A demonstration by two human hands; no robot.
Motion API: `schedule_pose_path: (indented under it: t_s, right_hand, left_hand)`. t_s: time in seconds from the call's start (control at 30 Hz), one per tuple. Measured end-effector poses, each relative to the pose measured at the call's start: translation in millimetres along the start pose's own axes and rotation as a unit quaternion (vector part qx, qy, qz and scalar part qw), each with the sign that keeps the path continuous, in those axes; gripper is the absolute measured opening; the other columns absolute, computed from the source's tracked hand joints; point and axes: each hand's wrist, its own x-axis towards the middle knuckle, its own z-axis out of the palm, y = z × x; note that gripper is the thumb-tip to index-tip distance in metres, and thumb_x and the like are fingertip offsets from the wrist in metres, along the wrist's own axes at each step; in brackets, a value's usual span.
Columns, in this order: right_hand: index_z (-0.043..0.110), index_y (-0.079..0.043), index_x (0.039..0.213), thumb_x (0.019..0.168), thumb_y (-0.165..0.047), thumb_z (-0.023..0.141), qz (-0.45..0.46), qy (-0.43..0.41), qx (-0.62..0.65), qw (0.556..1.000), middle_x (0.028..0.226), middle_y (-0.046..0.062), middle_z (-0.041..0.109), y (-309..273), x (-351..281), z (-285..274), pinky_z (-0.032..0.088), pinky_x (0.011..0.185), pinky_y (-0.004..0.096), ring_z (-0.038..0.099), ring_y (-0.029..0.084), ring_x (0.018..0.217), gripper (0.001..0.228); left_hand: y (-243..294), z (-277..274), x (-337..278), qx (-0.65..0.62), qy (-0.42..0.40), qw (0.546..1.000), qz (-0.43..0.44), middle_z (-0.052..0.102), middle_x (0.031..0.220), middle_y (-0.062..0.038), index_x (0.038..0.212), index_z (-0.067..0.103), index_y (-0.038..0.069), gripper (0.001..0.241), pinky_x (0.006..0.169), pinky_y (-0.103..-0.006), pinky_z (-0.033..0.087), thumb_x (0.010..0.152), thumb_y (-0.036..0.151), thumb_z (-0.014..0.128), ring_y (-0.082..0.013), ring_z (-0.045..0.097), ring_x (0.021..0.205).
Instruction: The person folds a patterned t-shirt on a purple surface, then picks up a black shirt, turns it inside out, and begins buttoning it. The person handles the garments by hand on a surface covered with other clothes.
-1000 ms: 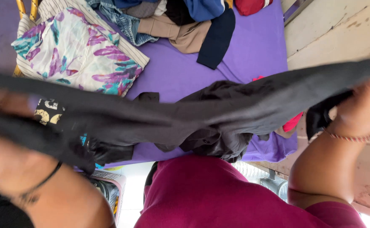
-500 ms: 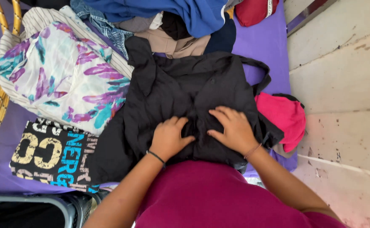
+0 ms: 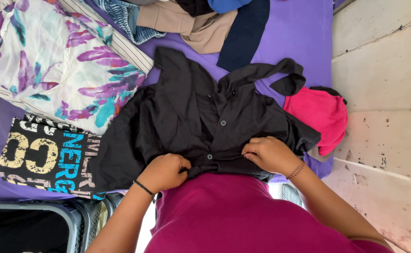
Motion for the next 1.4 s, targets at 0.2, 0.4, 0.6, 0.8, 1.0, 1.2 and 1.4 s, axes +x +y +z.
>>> schedule_pose_path:
  t_s: [0.2, 0.4, 0.6, 0.8, 1.0, 1.2, 1.4]
  right_hand:
    - [0.067, -0.018, 0.091, 0.096, -0.027, 0.064, -0.019, 0.182, 0.017, 0.983, 0.076, 0.003, 0.064, -31, 27, -48, 0.053, 0.068, 0.040, 0.068, 0.028, 0.078, 0.011]
    - [0.068, -0.017, 0.093, 0.092, -0.033, 0.065, 0.107, 0.133, -0.063, 0.983, 0.081, 0.006, 0.071, -11, 92, -2, 0.057, 0.069, 0.044, 0.072, 0.031, 0.081, 0.016]
    - [0.065, -0.020, 0.107, 0.085, -0.032, 0.075, 0.145, 0.141, 0.024, 0.979, 0.088, 0.001, 0.071, 0, 82, 19, 0.057, 0.069, 0.041, 0.073, 0.026, 0.084, 0.027]
    - [0.067, -0.014, 0.086, 0.080, -0.021, 0.077, 0.122, 0.160, 0.134, 0.970, 0.082, 0.005, 0.071, -5, 83, 2, 0.057, 0.065, 0.040, 0.073, 0.027, 0.078, 0.014]
    - [0.069, -0.010, 0.089, 0.081, -0.010, 0.077, 0.077, 0.247, 0.271, 0.927, 0.079, 0.003, 0.073, -23, 78, -22, 0.056, 0.059, 0.027, 0.073, 0.016, 0.074, 0.011]
    - [0.071, -0.005, 0.090, 0.083, -0.003, 0.074, 0.039, 0.280, 0.358, 0.890, 0.077, 0.005, 0.073, -42, 82, -26, 0.057, 0.056, 0.022, 0.069, 0.011, 0.069, 0.008]
    - [0.071, 0.000, 0.094, 0.084, 0.003, 0.072, 0.037, 0.269, 0.439, 0.857, 0.079, 0.010, 0.073, -41, 84, -16, 0.062, 0.059, 0.024, 0.071, 0.014, 0.072, 0.010]
  left_hand:
    - [31, -28, 27, -0.023, 0.244, 0.970, 0.001, 0.065, 0.069, -0.009, 0.081, 0.071, 0.014, 0.019, 0.064, -0.0460, 0.056, 0.089, 0.028, 0.063, -0.0356, 0.069, 0.073]
    - [0, -12, 112, 0.075, 0.280, 0.952, -0.103, 0.071, 0.082, -0.010, 0.108, 0.070, 0.011, 0.032, 0.063, -0.0384, 0.062, 0.094, 0.039, 0.066, -0.0272, 0.074, 0.078]
    - [-8, 0, 98, 0.084, 0.234, 0.958, -0.140, 0.072, 0.095, -0.018, 0.125, 0.063, 0.000, 0.046, 0.071, -0.0443, 0.064, 0.089, 0.028, 0.071, -0.0334, 0.075, 0.088]
    - [-9, -4, 92, -0.197, 0.317, 0.915, -0.155, 0.078, 0.094, -0.005, 0.107, 0.077, 0.014, 0.027, 0.073, -0.0451, 0.061, 0.086, 0.030, 0.073, -0.0311, 0.074, 0.091]
    - [12, -7, 93, -0.566, 0.320, 0.755, -0.086, 0.075, 0.087, -0.006, 0.105, 0.077, 0.003, 0.023, 0.071, -0.0304, 0.064, 0.083, 0.008, 0.078, -0.0139, 0.072, 0.078]
    - [40, -11, 94, -0.609, 0.339, 0.713, -0.073, 0.071, 0.086, -0.010, 0.113, 0.073, -0.005, 0.034, 0.081, -0.0416, 0.062, 0.082, 0.005, 0.080, -0.0235, 0.075, 0.088]
    - [47, -9, 102, -0.593, 0.345, 0.725, -0.057, 0.074, 0.086, -0.010, 0.107, 0.076, -0.001, 0.025, 0.082, -0.0383, 0.062, 0.082, 0.004, 0.080, -0.0186, 0.074, 0.088]
